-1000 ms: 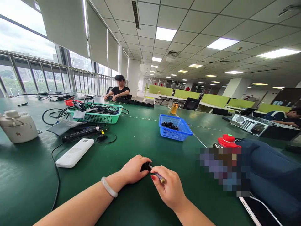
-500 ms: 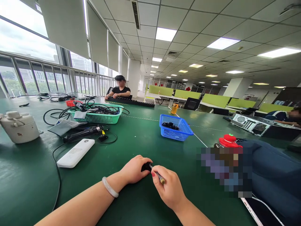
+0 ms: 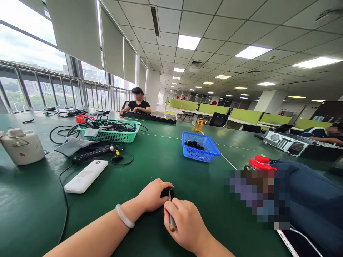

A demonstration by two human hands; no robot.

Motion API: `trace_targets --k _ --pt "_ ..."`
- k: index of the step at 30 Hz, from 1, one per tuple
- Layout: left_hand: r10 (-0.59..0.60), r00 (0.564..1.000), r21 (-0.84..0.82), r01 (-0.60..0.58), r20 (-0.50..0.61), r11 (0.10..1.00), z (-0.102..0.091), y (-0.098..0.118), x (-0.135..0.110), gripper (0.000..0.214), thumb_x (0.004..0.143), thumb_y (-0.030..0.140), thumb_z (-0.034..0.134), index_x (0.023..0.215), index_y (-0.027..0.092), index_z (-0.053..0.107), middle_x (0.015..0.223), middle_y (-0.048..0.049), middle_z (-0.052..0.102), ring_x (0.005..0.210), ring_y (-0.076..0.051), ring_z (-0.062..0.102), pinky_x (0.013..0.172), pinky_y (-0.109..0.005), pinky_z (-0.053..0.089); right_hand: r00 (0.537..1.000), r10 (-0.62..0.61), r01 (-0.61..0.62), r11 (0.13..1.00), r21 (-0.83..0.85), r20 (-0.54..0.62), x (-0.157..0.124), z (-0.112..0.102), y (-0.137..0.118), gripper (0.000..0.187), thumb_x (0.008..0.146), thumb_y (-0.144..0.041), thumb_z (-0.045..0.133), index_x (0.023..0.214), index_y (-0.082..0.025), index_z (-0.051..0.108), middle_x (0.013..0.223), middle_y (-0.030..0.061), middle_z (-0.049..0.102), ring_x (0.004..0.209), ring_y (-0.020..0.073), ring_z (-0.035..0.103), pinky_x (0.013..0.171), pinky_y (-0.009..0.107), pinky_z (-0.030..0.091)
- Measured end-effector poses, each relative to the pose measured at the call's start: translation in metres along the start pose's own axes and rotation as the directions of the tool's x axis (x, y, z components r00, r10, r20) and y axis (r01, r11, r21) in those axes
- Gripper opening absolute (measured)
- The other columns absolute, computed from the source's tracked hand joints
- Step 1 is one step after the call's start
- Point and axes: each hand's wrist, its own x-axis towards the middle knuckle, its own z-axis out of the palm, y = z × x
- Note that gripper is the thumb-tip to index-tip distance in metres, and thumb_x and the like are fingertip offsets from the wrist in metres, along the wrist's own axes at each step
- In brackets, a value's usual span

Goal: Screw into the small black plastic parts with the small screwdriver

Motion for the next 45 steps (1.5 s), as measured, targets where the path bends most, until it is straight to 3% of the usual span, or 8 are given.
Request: trace_targets --k 9,15,18,22,27,31,37,45 --pt "-0.02 1.0 -0.008 0.02 0.006 1.0 0.002 -0.001 0.0 0.043 0.075 0.026 0.061 0.117 0.026 0.062 0.099 -0.0057 0.066 0.099 -0.022 0.059 0.088 -0.032 0.047 0.992 -0.052 0.066 0.99 -0.126 0.111 -0.004 0.019 -0.012 0.013 0.082 -0.018 0.049 0.07 -0.021 0.053 0.063 0.0028 0.058 0.052 0.0166 0.051 0.052 0.032 0.021" --pt "-0.018 1.0 -0.005 0.018 0.015 1.0 0.0 -0.001 0.0 0.042 0.075 0.022 0.057 0.117 0.025 0.063 0.101 -0.0058 0.066 0.101 -0.022 0.058 0.09 -0.033 0.046 0.995 0.099 -0.098 0.988 0.118 -0.001 0.0 0.003 0.0 0.021 0.09 -0.019 0.039 0.072 -0.02 0.05 0.061 -0.0002 0.055 0.049 0.0119 0.047 0.052 0.027 0.025" --pt "0.002 1.0 -0.005 -0.002 0.015 1.0 0.0 -0.001 0.0 0.041 0.077 0.027 0.059 0.117 0.024 0.062 0.102 -0.0061 0.066 0.1 -0.023 0.058 0.089 -0.034 0.046 0.962 0.273 -0.262 0.902 0.343 0.018 0.001 -0.006 0.009 0.026 0.093 -0.023 0.037 0.067 -0.02 0.042 0.058 -0.0027 0.047 0.05 0.01 0.042 0.051 0.023 0.027" --pt "0.03 1.0 0.006 -0.03 0.007 1.0 0.0 -0.001 -0.001 0.039 0.078 0.029 0.06 0.116 0.026 0.061 0.099 -0.0041 0.068 0.095 -0.022 0.058 0.085 -0.034 0.046 0.871 0.483 -0.443 0.689 0.573 0.093 0.001 -0.007 0.018 0.032 0.095 -0.036 0.037 0.067 -0.021 0.039 0.056 -0.0045 0.039 0.049 0.0099 0.034 0.048 0.022 0.028" --pt "0.031 0.999 0.0 -0.031 0.015 1.0 -0.001 0.001 -0.001 0.038 0.078 0.028 0.061 0.116 0.026 0.061 0.1 -0.0041 0.067 0.095 -0.022 0.059 0.084 -0.034 0.046 0.801 0.577 -0.513 0.521 0.682 0.161 0.002 -0.002 0.024 0.037 0.095 -0.045 0.035 0.067 -0.021 0.041 0.052 -0.0053 0.036 0.048 0.0106 0.034 0.048 0.023 0.029" --pt "0.019 1.0 0.007 -0.019 0.013 1.0 -0.001 0.0 -0.001 0.039 0.078 0.03 0.061 0.117 0.025 0.061 0.1 -0.0053 0.067 0.095 -0.023 0.059 0.085 -0.035 0.046 0.835 0.536 -0.485 0.615 0.622 0.12 0.001 -0.004 0.022 0.035 0.096 -0.042 0.037 0.069 -0.021 0.042 0.055 -0.0046 0.038 0.049 0.0104 0.035 0.048 0.022 0.028" --pt "0.0 1.0 -0.002 0.0 0.014 1.0 0.0 0.0 0.0 0.04 0.077 0.026 0.059 0.116 0.024 0.063 0.101 -0.0065 0.066 0.099 -0.023 0.059 0.087 -0.034 0.046 0.97 0.244 -0.232 0.889 0.394 0.021 0.0 -0.007 0.009 0.025 0.094 -0.031 0.042 0.072 -0.02 0.044 0.058 -0.0039 0.047 0.049 0.0093 0.041 0.05 0.022 0.028" --pt "0.004 1.0 -0.002 -0.004 0.005 1.0 0.0 0.0 0.0 0.04 0.077 0.029 0.059 0.116 0.023 0.063 0.099 -0.0065 0.067 0.098 -0.022 0.058 0.087 -0.033 0.047 0.991 0.123 -0.1 0.947 0.305 -0.059 0.001 -0.005 0.004 0.035 0.094 -0.049 0.04 0.083 -0.018 0.053 0.06 -0.0015 0.057 0.049 0.0123 0.052 0.05 0.023 0.032"
